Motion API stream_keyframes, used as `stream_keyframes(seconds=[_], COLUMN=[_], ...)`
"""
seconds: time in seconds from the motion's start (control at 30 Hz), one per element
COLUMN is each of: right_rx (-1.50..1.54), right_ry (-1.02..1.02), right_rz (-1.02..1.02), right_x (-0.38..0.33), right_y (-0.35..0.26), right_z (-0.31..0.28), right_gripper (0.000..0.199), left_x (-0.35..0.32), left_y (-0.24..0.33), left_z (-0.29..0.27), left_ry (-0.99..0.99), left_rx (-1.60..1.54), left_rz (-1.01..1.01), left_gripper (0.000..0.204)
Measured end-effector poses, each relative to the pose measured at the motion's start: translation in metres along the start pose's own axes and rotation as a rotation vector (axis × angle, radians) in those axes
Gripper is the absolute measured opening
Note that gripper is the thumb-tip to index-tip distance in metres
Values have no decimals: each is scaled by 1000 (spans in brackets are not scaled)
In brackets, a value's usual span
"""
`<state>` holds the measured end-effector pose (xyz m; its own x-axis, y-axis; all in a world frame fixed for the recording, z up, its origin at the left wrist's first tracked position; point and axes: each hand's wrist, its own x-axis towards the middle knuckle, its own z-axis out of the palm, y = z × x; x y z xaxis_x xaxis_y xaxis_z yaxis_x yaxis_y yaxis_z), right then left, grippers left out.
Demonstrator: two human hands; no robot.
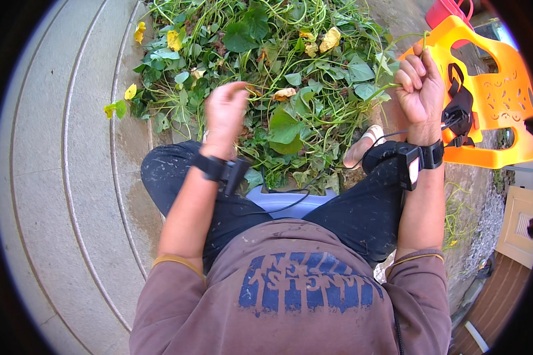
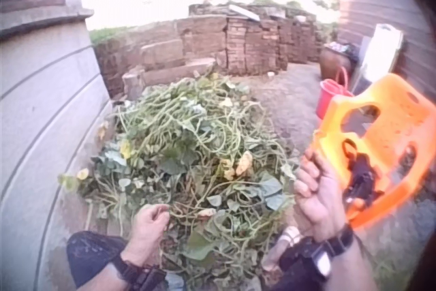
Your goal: The person sits on a small stool and repeatedly picks up long green vines with leaves and yellow flowers from a large pile on the floor. They separate leaves and stems by hand, placing the separated parts into a smaller pile to the left.
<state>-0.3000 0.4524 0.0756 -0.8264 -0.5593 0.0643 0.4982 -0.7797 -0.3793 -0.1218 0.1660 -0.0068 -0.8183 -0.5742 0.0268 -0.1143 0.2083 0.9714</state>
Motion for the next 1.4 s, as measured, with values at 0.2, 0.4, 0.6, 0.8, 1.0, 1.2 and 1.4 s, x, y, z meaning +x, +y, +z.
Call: stream_keyframes(seconds=[0.2, 0.4, 0.6, 0.8, 1.0, 1.2, 1.4], right_rx=[111, 65, 18, -55, -30, 97, 92], right_ry=[-42, -39, -80, -37, -68, -39, -57], right_rz=[120, 51, -24, -39, 66, 135, 91], right_x=[-3, -5, -7, -7, -4, -9, -8], right_y=[13, 2, -7, 0, 18, 25, 12], right_z=[1, 3, 4, 6, 7, 7, 3], right_gripper=[24, 23, 23, 24, 24, 24, 25], left_x=[-48, -45, 27, 42, -14, -55, -64], left_y=[24, 11, 11, 3, 27, 20, -1], left_z=[110, 114, 22, -59, 40, 114, 111], left_ry=[-233, -499, 101, 670, -98, -645, -809], left_rx=[672, 648, -132, 722, 503, 798, 279], left_rz=[784, 514, 76, 232, 865, 418, 294], left_gripper=[15, 19, 25, 58, 11, 21, 25])
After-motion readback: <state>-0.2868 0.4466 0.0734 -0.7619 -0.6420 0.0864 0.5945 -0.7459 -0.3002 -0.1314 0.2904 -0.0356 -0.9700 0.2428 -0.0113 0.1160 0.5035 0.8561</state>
